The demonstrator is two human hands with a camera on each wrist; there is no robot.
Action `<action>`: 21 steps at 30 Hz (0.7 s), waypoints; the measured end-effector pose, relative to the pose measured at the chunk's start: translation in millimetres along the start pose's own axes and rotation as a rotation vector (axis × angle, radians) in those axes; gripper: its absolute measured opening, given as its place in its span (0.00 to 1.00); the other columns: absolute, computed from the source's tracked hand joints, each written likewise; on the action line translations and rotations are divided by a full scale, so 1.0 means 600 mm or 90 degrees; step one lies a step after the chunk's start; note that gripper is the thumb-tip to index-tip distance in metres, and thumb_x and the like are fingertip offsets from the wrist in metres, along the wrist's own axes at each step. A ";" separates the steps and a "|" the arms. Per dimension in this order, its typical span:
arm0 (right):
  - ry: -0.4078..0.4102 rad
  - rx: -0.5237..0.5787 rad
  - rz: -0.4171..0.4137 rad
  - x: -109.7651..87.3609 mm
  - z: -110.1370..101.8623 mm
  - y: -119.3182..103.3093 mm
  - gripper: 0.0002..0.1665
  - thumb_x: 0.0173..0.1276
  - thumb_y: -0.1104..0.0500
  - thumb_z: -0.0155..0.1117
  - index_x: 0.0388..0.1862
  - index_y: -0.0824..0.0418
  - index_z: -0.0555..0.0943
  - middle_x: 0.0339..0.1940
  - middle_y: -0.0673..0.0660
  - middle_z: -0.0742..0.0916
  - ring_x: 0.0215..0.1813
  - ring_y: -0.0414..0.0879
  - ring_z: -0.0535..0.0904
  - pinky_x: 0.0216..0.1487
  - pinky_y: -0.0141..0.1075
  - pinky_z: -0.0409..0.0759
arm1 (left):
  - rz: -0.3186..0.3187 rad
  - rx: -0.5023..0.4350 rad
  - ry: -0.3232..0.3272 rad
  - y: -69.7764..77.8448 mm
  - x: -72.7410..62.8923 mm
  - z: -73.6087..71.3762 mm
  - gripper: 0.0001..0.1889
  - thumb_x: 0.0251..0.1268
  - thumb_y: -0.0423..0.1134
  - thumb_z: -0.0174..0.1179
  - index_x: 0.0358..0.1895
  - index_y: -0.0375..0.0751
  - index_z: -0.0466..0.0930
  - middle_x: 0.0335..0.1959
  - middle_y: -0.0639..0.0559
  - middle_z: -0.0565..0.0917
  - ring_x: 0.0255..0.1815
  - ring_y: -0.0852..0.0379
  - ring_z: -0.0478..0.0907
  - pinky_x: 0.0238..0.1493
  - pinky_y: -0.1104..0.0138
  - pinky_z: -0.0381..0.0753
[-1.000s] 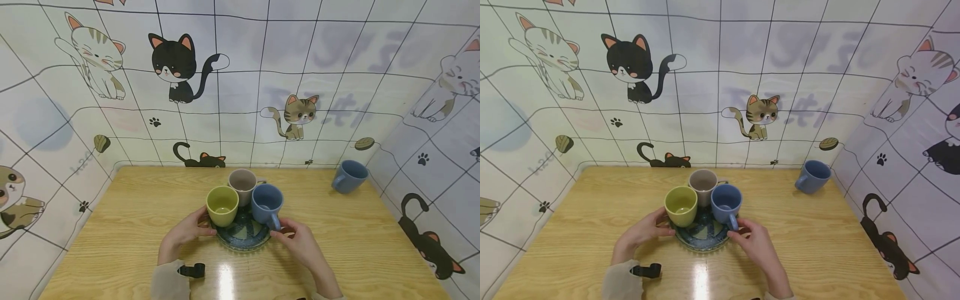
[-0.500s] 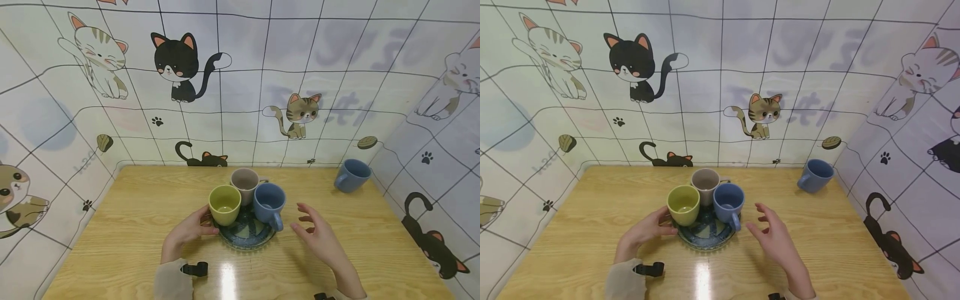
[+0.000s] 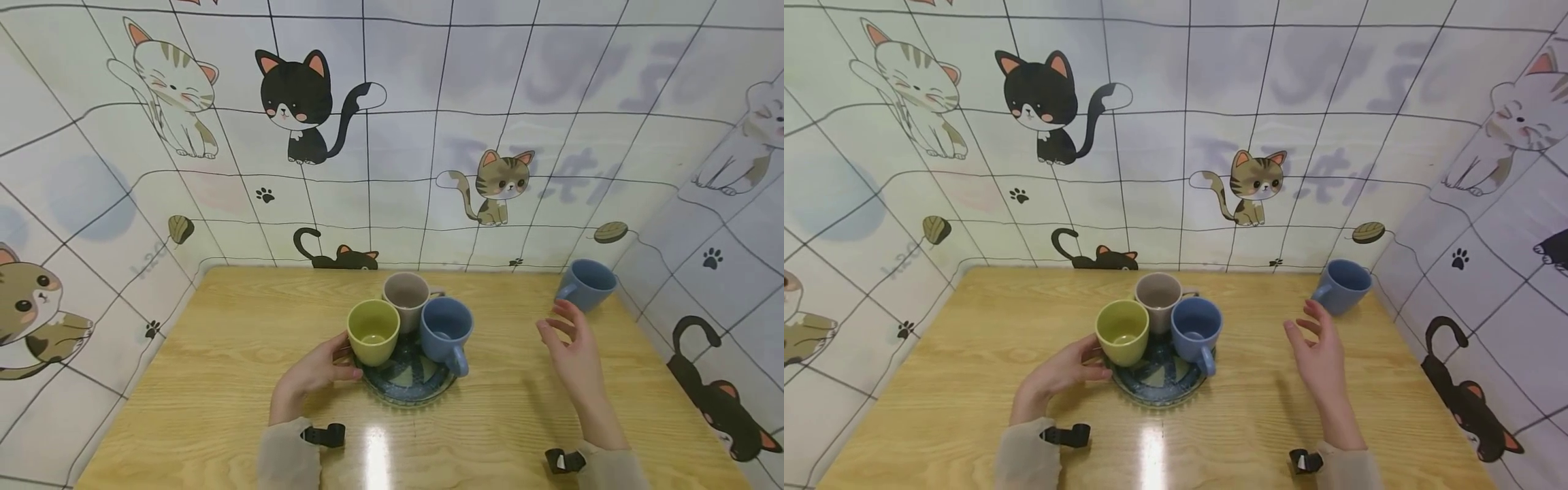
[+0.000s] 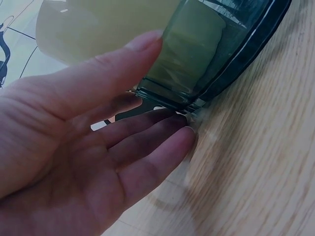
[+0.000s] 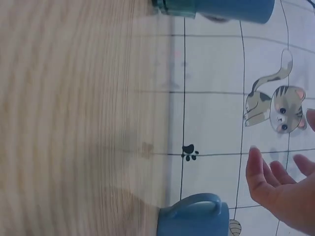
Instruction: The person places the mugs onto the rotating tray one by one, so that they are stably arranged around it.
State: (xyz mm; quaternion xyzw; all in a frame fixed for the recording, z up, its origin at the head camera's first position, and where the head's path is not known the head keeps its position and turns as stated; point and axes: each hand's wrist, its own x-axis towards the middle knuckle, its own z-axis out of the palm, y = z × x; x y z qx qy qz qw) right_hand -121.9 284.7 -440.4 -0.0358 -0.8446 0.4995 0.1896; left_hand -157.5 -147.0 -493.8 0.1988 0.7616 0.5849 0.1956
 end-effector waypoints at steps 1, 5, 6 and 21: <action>0.015 0.003 0.015 0.007 -0.003 0.004 0.35 0.74 0.54 0.59 0.75 0.59 0.60 0.65 0.58 0.71 0.56 0.38 0.72 0.45 0.20 0.72 | 0.000 0.002 -0.001 0.000 0.001 0.000 0.45 0.59 0.29 0.68 0.76 0.32 0.50 0.72 0.34 0.62 0.71 0.36 0.60 0.69 0.47 0.60; 0.072 0.004 0.068 0.031 -0.011 0.018 0.35 0.73 0.54 0.60 0.75 0.55 0.60 0.64 0.57 0.72 0.59 0.45 0.71 0.47 0.25 0.69 | -0.003 0.004 -0.004 0.002 0.003 0.000 0.45 0.59 0.29 0.68 0.76 0.32 0.50 0.72 0.34 0.62 0.71 0.36 0.61 0.68 0.47 0.61; 0.086 0.009 0.080 0.037 -0.012 0.020 0.35 0.73 0.54 0.60 0.75 0.55 0.60 0.64 0.57 0.72 0.60 0.47 0.71 0.48 0.27 0.69 | -0.005 0.004 -0.004 0.002 0.004 0.000 0.45 0.59 0.29 0.68 0.76 0.33 0.50 0.72 0.35 0.62 0.71 0.36 0.61 0.68 0.48 0.61; 0.262 0.375 0.268 0.144 -0.021 0.086 0.20 0.66 0.68 0.63 0.55 0.55 0.72 0.44 0.50 0.74 0.41 0.37 0.72 0.28 0.24 0.77 | 0.011 0.011 -0.012 0.000 0.001 -0.004 0.43 0.61 0.28 0.66 0.76 0.33 0.52 0.73 0.37 0.61 0.72 0.38 0.59 0.70 0.48 0.59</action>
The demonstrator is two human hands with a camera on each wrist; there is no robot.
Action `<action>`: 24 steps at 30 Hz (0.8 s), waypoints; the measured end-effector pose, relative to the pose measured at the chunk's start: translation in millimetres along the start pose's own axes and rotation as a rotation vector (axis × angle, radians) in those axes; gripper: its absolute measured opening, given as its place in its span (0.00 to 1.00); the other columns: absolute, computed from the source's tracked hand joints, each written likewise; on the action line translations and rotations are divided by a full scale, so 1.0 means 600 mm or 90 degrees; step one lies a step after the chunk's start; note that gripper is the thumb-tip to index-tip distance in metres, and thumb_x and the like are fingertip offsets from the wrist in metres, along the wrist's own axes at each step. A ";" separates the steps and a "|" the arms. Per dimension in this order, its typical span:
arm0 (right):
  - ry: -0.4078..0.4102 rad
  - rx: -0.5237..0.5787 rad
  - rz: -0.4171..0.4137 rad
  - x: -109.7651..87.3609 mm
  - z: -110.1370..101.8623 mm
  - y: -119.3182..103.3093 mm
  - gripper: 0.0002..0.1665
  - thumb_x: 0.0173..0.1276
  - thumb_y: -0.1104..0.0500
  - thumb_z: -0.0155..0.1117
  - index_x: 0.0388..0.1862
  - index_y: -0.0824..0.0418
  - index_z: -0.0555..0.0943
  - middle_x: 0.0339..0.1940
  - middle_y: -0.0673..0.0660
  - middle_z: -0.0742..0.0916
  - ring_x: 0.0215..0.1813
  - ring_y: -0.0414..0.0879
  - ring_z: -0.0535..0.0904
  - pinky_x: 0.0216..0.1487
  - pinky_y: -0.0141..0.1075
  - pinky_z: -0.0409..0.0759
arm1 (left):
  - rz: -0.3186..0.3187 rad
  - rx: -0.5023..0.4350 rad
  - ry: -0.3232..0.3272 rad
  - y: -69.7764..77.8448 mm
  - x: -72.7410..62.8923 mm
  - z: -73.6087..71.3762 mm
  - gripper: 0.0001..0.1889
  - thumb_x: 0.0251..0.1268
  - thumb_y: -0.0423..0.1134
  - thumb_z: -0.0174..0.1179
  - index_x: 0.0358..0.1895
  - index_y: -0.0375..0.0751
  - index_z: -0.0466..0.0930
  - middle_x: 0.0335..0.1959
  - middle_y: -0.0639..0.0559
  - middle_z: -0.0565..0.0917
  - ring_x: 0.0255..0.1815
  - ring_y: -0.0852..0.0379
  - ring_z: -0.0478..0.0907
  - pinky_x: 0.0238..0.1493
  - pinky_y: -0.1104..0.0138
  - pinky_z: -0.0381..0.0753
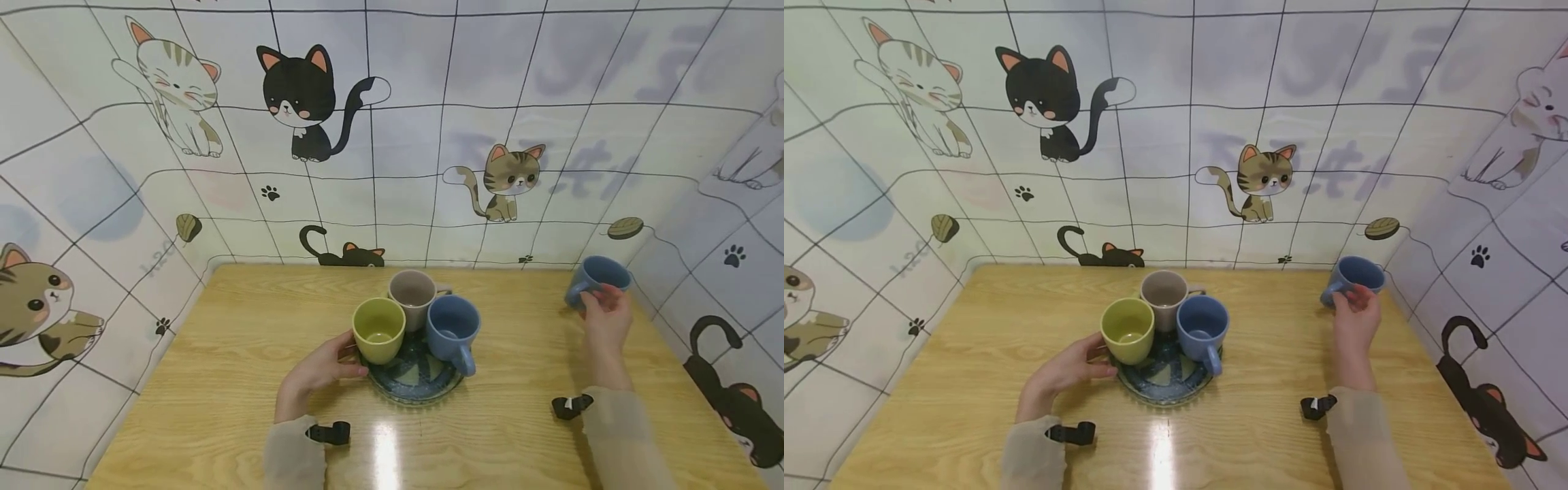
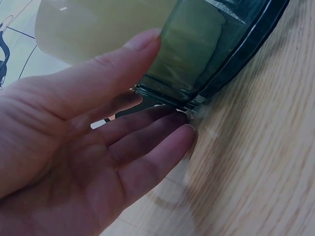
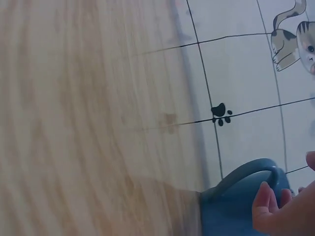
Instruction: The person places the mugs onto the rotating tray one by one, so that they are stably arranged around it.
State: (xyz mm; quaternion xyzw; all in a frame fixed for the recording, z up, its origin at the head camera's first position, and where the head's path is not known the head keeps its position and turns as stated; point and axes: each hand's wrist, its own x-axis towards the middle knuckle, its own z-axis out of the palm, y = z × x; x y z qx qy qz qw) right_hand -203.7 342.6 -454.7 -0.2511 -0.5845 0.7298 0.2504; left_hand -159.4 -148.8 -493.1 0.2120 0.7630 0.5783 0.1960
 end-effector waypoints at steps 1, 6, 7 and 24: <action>0.007 0.015 0.012 0.005 0.001 0.001 0.19 0.66 0.68 0.63 0.52 0.55 0.72 0.44 0.50 0.74 0.41 0.37 0.72 0.28 0.24 0.76 | 0.000 0.001 0.001 0.000 0.000 0.000 0.42 0.61 0.28 0.66 0.76 0.33 0.52 0.73 0.37 0.61 0.72 0.38 0.59 0.70 0.48 0.59; 0.028 -0.002 0.042 0.024 0.009 0.008 0.13 0.67 0.67 0.63 0.45 0.55 0.71 0.41 0.49 0.74 0.38 0.37 0.71 0.24 0.25 0.73 | -0.005 -0.004 0.004 -0.001 0.001 0.000 0.42 0.61 0.28 0.66 0.76 0.34 0.52 0.73 0.37 0.62 0.72 0.38 0.60 0.69 0.48 0.60; 0.031 -0.011 0.046 0.026 0.012 0.009 0.13 0.66 0.66 0.63 0.44 0.55 0.71 0.40 0.49 0.74 0.36 0.37 0.71 0.23 0.25 0.72 | -0.005 -0.005 0.004 -0.002 0.001 0.000 0.42 0.61 0.28 0.66 0.76 0.34 0.52 0.73 0.37 0.62 0.72 0.38 0.60 0.69 0.48 0.60; 0.060 0.040 0.179 0.030 0.037 0.025 0.09 0.64 0.58 0.70 0.29 0.59 0.79 0.32 0.50 0.82 0.17 0.42 0.79 0.15 0.34 0.75 | -0.009 -0.009 0.023 0.004 -0.004 -0.003 0.37 0.65 0.27 0.61 0.74 0.27 0.52 0.70 0.29 0.63 0.69 0.35 0.63 0.65 0.52 0.68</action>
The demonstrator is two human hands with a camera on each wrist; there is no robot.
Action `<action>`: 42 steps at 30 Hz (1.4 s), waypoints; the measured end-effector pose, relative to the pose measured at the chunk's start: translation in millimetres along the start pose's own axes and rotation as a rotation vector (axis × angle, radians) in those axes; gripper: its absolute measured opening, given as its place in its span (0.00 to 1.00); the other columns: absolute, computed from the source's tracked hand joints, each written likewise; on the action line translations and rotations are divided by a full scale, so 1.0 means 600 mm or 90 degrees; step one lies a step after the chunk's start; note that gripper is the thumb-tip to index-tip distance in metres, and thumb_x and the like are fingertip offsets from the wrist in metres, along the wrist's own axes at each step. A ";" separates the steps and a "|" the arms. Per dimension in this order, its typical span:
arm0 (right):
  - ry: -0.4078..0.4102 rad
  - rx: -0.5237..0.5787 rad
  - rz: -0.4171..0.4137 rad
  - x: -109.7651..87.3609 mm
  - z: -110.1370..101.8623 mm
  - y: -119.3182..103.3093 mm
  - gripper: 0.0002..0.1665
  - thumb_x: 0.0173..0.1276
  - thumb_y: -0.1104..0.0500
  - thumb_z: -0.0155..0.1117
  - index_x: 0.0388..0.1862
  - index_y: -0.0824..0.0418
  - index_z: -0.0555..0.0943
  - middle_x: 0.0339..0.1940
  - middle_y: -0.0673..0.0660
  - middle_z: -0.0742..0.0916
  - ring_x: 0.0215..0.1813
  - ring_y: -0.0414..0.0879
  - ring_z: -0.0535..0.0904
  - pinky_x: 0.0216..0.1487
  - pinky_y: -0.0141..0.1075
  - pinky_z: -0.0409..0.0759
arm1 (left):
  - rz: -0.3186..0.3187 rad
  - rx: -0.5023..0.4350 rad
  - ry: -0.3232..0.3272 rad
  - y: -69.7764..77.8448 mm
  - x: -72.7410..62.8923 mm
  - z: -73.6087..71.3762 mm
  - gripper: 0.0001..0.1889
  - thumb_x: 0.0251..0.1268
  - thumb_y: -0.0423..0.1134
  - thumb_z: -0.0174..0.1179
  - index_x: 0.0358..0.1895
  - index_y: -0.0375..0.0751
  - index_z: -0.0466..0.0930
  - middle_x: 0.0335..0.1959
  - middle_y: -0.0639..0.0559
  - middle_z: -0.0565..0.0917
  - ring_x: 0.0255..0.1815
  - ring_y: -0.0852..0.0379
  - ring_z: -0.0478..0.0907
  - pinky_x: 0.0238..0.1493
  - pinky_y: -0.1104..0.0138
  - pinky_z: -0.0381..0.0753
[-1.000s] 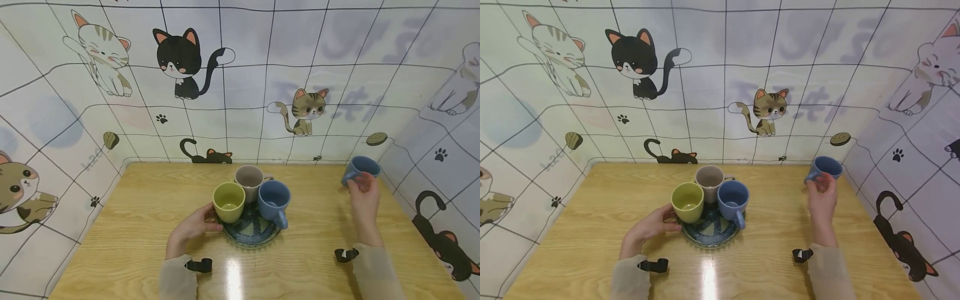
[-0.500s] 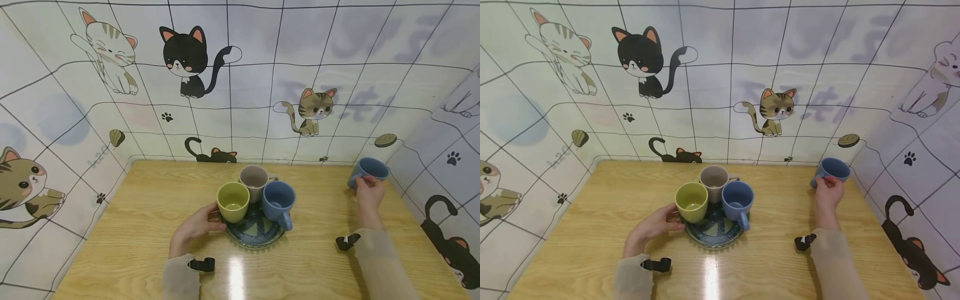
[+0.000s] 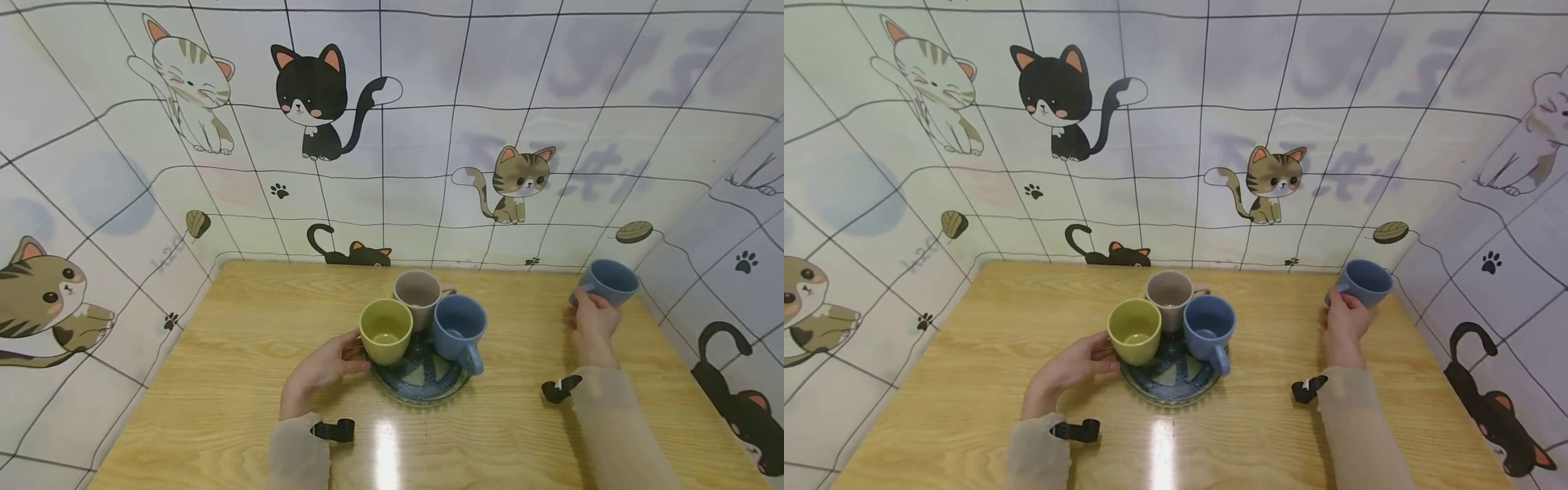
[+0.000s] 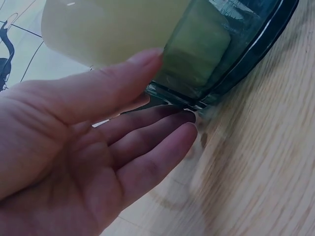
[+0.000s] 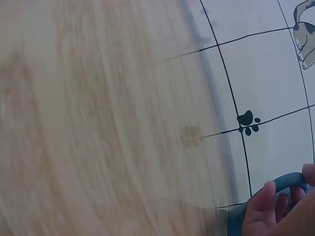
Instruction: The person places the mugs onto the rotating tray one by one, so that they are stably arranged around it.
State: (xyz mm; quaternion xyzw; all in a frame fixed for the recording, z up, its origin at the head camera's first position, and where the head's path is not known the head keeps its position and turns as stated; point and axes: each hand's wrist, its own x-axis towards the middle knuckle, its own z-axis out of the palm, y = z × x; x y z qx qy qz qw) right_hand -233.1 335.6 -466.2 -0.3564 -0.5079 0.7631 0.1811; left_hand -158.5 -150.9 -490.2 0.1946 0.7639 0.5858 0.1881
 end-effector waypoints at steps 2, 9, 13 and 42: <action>0.001 0.001 -0.010 0.002 0.003 0.001 0.09 0.65 0.59 0.69 0.30 0.59 0.78 0.33 0.51 0.81 0.18 0.42 0.80 0.16 0.33 0.76 | -0.004 0.016 0.015 0.002 0.001 0.000 0.35 0.66 0.27 0.60 0.73 0.26 0.54 0.68 0.29 0.66 0.67 0.36 0.66 0.64 0.53 0.70; 0.013 0.016 -0.007 0.010 0.005 0.005 0.07 0.67 0.62 0.64 0.37 0.61 0.74 0.31 0.53 0.82 0.20 0.45 0.84 0.18 0.34 0.80 | -0.005 0.040 0.045 0.011 -0.002 -0.001 0.27 0.69 0.27 0.56 0.68 0.21 0.61 0.60 0.29 0.75 0.62 0.37 0.73 0.58 0.56 0.76; 0.021 0.016 -0.013 0.010 0.002 0.005 0.07 0.66 0.63 0.64 0.38 0.62 0.74 0.29 0.54 0.83 0.20 0.46 0.84 0.18 0.34 0.81 | -0.009 0.045 0.065 0.015 -0.002 0.001 0.23 0.71 0.28 0.55 0.66 0.22 0.66 0.56 0.31 0.79 0.58 0.41 0.77 0.56 0.56 0.78; -0.052 0.063 -0.086 -0.037 -0.050 -0.009 0.09 0.65 0.62 0.68 0.33 0.67 0.78 0.36 0.58 0.84 0.21 0.49 0.84 0.24 0.36 0.84 | -0.060 -0.009 0.156 0.005 0.012 0.016 0.19 0.73 0.24 0.50 0.65 0.28 0.69 0.51 0.32 0.79 0.37 0.47 0.82 0.35 0.59 0.85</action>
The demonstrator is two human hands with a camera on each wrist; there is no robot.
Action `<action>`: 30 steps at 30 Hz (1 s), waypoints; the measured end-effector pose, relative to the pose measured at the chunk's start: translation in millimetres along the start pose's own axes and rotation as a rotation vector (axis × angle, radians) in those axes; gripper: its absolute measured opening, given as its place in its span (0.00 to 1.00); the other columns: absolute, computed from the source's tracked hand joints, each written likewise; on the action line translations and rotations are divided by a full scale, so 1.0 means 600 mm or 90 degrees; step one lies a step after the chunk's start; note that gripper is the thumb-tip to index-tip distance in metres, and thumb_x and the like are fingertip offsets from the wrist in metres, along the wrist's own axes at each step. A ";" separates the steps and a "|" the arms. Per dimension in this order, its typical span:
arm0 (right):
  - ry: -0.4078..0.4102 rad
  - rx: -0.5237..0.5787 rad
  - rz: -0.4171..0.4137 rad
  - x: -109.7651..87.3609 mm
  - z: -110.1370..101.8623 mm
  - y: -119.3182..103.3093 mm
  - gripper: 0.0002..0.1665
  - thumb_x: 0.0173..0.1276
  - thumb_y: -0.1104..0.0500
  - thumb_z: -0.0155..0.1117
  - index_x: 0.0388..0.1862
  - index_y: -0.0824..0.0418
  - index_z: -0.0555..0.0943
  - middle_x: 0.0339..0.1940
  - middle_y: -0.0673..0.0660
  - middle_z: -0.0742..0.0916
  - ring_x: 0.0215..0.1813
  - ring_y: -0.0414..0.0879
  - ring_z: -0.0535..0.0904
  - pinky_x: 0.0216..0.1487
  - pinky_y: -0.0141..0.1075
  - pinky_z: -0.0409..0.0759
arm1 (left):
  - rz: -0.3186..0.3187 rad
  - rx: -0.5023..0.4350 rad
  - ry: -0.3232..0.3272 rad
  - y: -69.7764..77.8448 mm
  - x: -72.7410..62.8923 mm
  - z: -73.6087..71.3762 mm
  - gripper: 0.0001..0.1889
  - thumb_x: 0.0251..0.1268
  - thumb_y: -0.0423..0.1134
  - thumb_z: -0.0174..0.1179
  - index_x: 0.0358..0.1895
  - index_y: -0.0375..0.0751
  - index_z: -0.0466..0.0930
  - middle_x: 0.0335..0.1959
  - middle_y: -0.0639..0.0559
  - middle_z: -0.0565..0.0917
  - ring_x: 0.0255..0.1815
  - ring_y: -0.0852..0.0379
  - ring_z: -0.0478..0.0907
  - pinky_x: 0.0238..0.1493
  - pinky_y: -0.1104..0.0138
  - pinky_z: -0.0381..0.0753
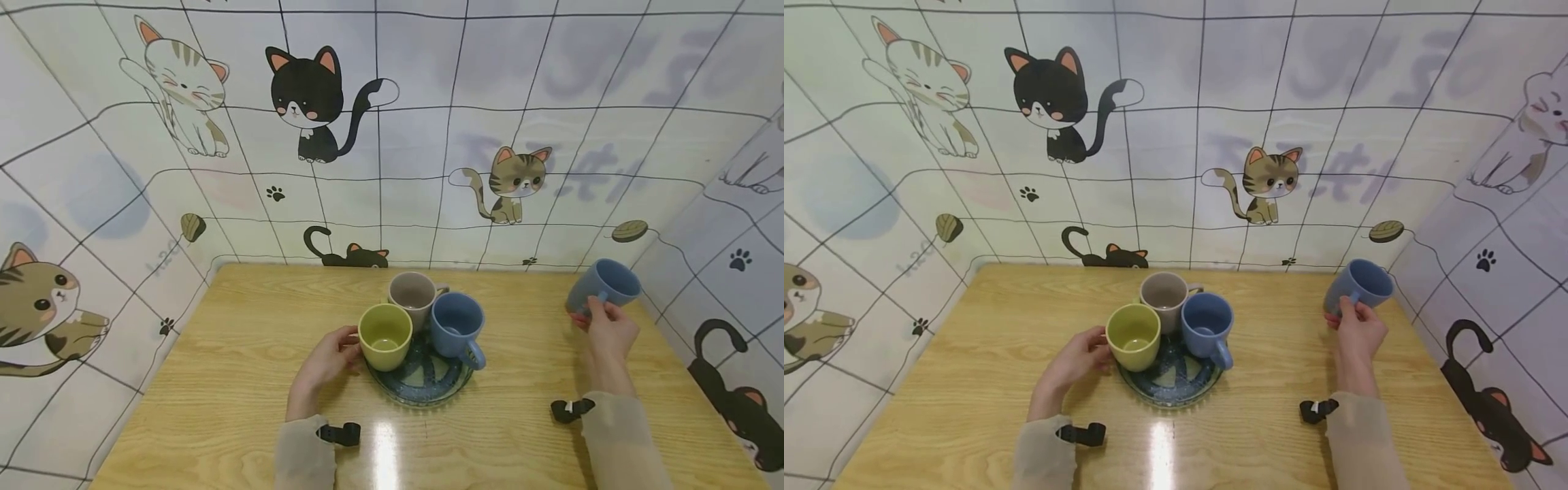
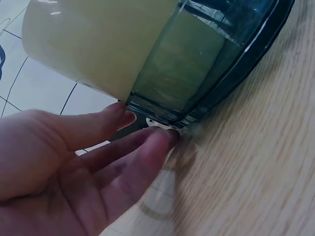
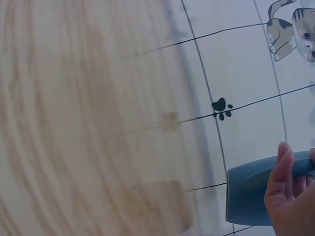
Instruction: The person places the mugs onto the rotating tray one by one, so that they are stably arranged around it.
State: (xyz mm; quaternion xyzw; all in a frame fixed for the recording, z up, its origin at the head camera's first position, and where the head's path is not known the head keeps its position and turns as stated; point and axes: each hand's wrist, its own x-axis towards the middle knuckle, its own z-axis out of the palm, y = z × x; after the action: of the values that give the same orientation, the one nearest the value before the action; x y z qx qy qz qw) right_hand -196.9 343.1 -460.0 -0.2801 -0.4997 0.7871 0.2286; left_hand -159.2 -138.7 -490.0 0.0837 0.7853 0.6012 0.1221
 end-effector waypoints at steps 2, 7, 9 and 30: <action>-0.007 0.002 -0.004 -0.007 0.000 -0.006 0.09 0.65 0.62 0.69 0.33 0.67 0.78 0.36 0.58 0.84 0.21 0.49 0.84 0.24 0.35 0.83 | 0.001 0.001 -0.023 -0.001 0.000 0.000 0.22 0.74 0.25 0.48 0.69 0.29 0.66 0.58 0.33 0.76 0.42 0.48 0.80 0.38 0.59 0.84; -0.015 0.003 -0.017 -0.023 0.002 -0.019 0.07 0.64 0.63 0.69 0.36 0.68 0.83 0.34 0.57 0.85 0.22 0.48 0.85 0.23 0.33 0.83 | 0.018 0.025 -0.055 -0.002 -0.001 -0.001 0.23 0.76 0.27 0.46 0.71 0.32 0.64 0.65 0.37 0.72 0.54 0.48 0.76 0.45 0.59 0.83; -0.019 0.002 -0.023 -0.030 0.002 -0.021 0.08 0.64 0.63 0.70 0.37 0.68 0.84 0.33 0.57 0.86 0.22 0.48 0.85 0.22 0.33 0.82 | 0.025 0.033 -0.059 -0.002 -0.001 -0.002 0.23 0.76 0.27 0.46 0.71 0.32 0.64 0.66 0.37 0.72 0.57 0.47 0.75 0.47 0.59 0.82; -0.140 -0.101 -0.108 -0.132 -0.002 -0.043 0.16 0.65 0.59 0.70 0.42 0.73 0.80 0.32 0.56 0.85 0.25 0.45 0.85 0.27 0.30 0.83 | 0.057 0.054 -0.083 0.003 -0.009 -0.013 0.20 0.72 0.27 0.52 0.65 0.28 0.70 0.59 0.36 0.77 0.52 0.49 0.79 0.49 0.56 0.82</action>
State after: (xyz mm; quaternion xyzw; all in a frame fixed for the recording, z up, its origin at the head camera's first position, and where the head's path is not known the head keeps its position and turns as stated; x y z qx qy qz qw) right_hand -135.1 303.5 -419.8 -0.1666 -0.6038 0.7492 0.2154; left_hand -156.2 -147.0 -485.8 0.1631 0.7957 0.5657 0.1423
